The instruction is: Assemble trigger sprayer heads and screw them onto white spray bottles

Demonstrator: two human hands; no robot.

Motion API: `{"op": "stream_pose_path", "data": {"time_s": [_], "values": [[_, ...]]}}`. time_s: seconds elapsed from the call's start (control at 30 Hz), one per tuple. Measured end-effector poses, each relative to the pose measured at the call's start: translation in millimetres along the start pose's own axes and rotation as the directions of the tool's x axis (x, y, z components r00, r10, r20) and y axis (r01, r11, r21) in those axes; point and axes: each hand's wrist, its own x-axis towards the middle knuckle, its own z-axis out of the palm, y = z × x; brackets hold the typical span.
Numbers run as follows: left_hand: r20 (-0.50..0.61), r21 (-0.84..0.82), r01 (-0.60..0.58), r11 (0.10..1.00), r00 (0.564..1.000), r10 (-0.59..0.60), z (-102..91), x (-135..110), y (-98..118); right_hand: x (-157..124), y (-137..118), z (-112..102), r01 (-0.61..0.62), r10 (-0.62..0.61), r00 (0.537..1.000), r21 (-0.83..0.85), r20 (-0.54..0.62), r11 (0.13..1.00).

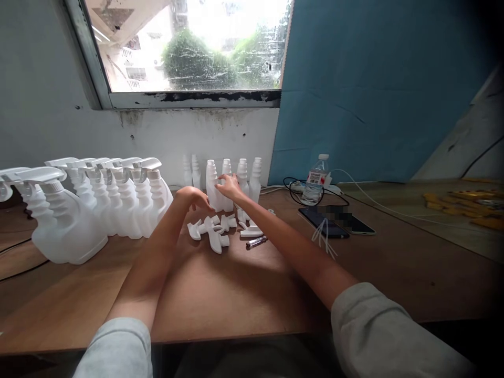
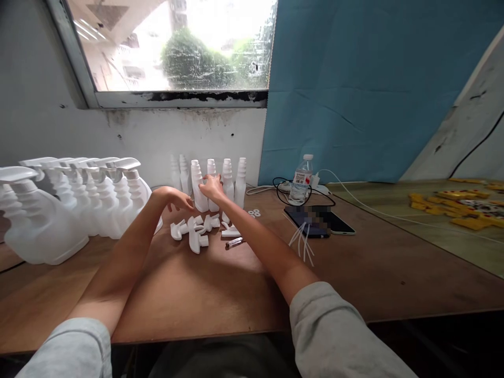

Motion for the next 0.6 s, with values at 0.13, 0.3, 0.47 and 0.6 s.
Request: {"op": "stream_pose_path", "data": {"time_s": [0.13,0.3,0.47,0.6], "values": [[0.034,-0.044,-0.11,0.993,0.993,0.111,-19.5,-45,2,-9,-9,-14,0.107,-0.107,0.981,-0.009,-0.16,0.994],[-0.23,-0.019,-0.242,0.97,0.945,0.231,-28.0,-132,0,-5,-45,0,0.42,-0.407,0.869,-0.015,-0.282,0.908],[-0.465,-0.063,-0.154,0.986,0.879,0.108,-17.3,-190,-33,34,-87,55,0.247,-0.247,0.969,0.015,0.009,0.969],[-0.606,-0.203,-0.178,0.963,0.795,0.02,-7.8,-215,-61,73,-105,91,0.069,-0.068,0.995,-0.018,0.073,0.997]]}}
